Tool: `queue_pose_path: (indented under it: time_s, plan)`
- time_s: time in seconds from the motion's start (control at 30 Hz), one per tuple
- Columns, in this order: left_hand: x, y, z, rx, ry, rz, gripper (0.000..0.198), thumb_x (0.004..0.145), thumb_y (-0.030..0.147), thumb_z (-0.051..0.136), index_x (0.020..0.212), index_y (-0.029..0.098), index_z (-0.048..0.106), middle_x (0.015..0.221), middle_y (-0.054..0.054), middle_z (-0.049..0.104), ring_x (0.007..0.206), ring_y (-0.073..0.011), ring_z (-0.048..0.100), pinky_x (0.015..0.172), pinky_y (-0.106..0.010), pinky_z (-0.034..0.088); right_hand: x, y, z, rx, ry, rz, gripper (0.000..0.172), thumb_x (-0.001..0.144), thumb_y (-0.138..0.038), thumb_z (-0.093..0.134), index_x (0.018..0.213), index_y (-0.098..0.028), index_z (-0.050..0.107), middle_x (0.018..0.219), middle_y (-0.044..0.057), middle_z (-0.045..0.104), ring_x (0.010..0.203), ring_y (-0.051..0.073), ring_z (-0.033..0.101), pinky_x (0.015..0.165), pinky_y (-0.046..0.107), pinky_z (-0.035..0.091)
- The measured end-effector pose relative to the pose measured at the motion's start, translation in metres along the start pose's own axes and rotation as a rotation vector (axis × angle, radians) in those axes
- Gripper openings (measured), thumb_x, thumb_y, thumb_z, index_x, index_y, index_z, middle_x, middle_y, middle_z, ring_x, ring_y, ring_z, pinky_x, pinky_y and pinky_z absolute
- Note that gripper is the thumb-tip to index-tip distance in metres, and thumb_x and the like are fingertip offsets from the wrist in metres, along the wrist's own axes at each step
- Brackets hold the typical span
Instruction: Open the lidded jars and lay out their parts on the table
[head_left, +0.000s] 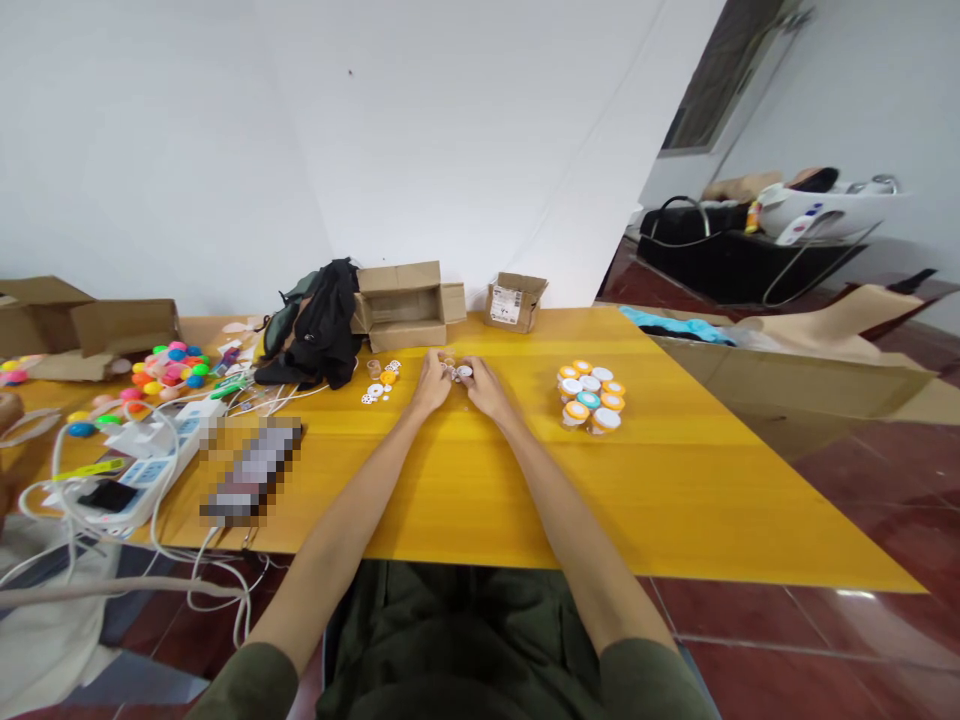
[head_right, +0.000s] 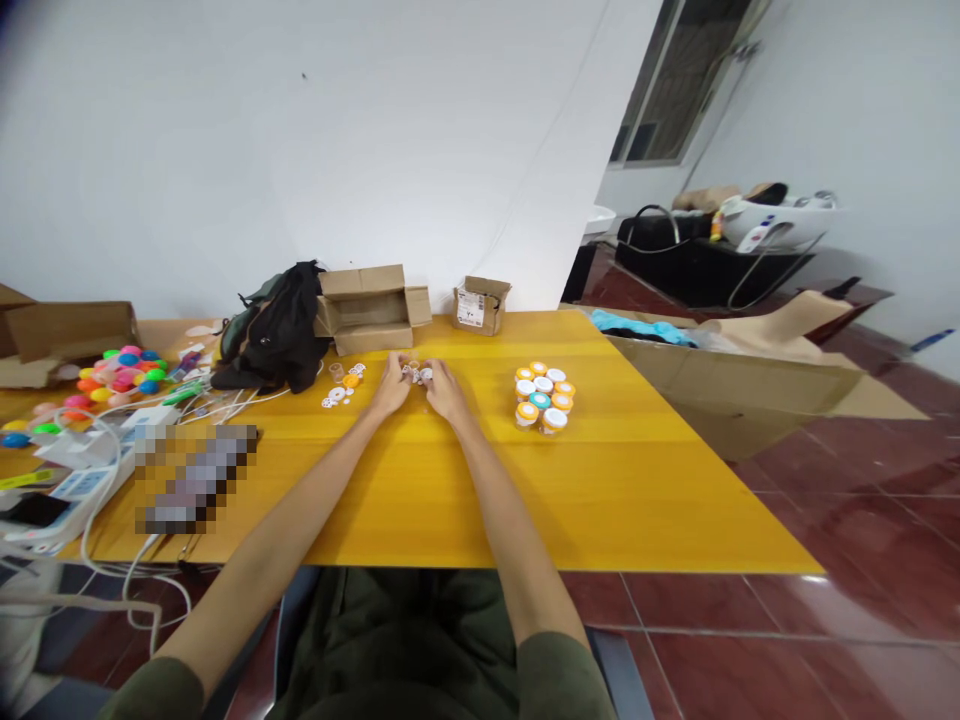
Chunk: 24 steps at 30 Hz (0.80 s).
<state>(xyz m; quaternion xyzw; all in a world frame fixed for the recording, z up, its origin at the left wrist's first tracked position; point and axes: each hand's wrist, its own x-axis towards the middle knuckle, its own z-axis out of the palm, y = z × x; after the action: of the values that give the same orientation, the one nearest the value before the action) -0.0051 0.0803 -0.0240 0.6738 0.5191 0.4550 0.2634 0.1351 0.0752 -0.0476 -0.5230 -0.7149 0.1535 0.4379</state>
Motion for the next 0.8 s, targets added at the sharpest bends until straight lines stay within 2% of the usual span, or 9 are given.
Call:
queue_pose_path:
  time_s: [0.13, 0.27, 0.63, 0.8]
  plan:
    - [-0.004, -0.003, -0.002, 0.053, -0.018, 0.073, 0.021, 0.08, 0.002, 0.055, 0.089, 0.022, 0.057, 0.107, -0.005, 0.059, 0.108, -0.0196, 0.059, 0.108, -0.037, 0.042, -0.003, 0.0, -0.001, -0.078, 0.037, 0.026, 0.022, 0.084, -0.012, 0.056, 0.1, -0.024, 0.063, 0.106, 0.005, 0.067, 0.101, 0.021, 0.062, 0.094, 0.036, 0.049]
    - [-0.006, -0.005, -0.001, 0.111, -0.033, 0.117, 0.021, 0.079, 0.001, 0.056, 0.081, 0.022, 0.061, 0.106, -0.004, 0.057, 0.108, -0.0194, 0.059, 0.109, -0.036, 0.043, -0.003, -0.003, -0.004, -0.146, 0.0, 0.021, 0.023, 0.086, -0.009, 0.053, 0.097, -0.023, 0.068, 0.104, 0.006, 0.067, 0.101, 0.02, 0.062, 0.097, 0.035, 0.046]
    - [-0.009, -0.001, -0.003, 0.151, -0.047, 0.101, 0.02, 0.079, 0.003, 0.06, 0.079, 0.021, 0.066, 0.114, -0.006, 0.059, 0.115, -0.0214, 0.058, 0.111, -0.041, 0.043, -0.005, -0.013, -0.011, -0.297, -0.083, -0.01, 0.034, 0.09, -0.01, 0.051, 0.112, -0.027, 0.07, 0.12, 0.008, 0.068, 0.106, 0.025, 0.06, 0.093, 0.037, 0.047]
    - [-0.01, 0.0, -0.005, 0.104, -0.041, 0.096, 0.023, 0.077, 0.001, 0.06, 0.081, 0.022, 0.068, 0.112, -0.005, 0.06, 0.117, -0.0211, 0.058, 0.114, -0.041, 0.041, -0.005, -0.013, -0.01, -0.276, -0.059, 0.02, 0.037, 0.09, -0.008, 0.048, 0.113, -0.025, 0.071, 0.121, 0.008, 0.067, 0.108, 0.023, 0.06, 0.1, 0.037, 0.044]
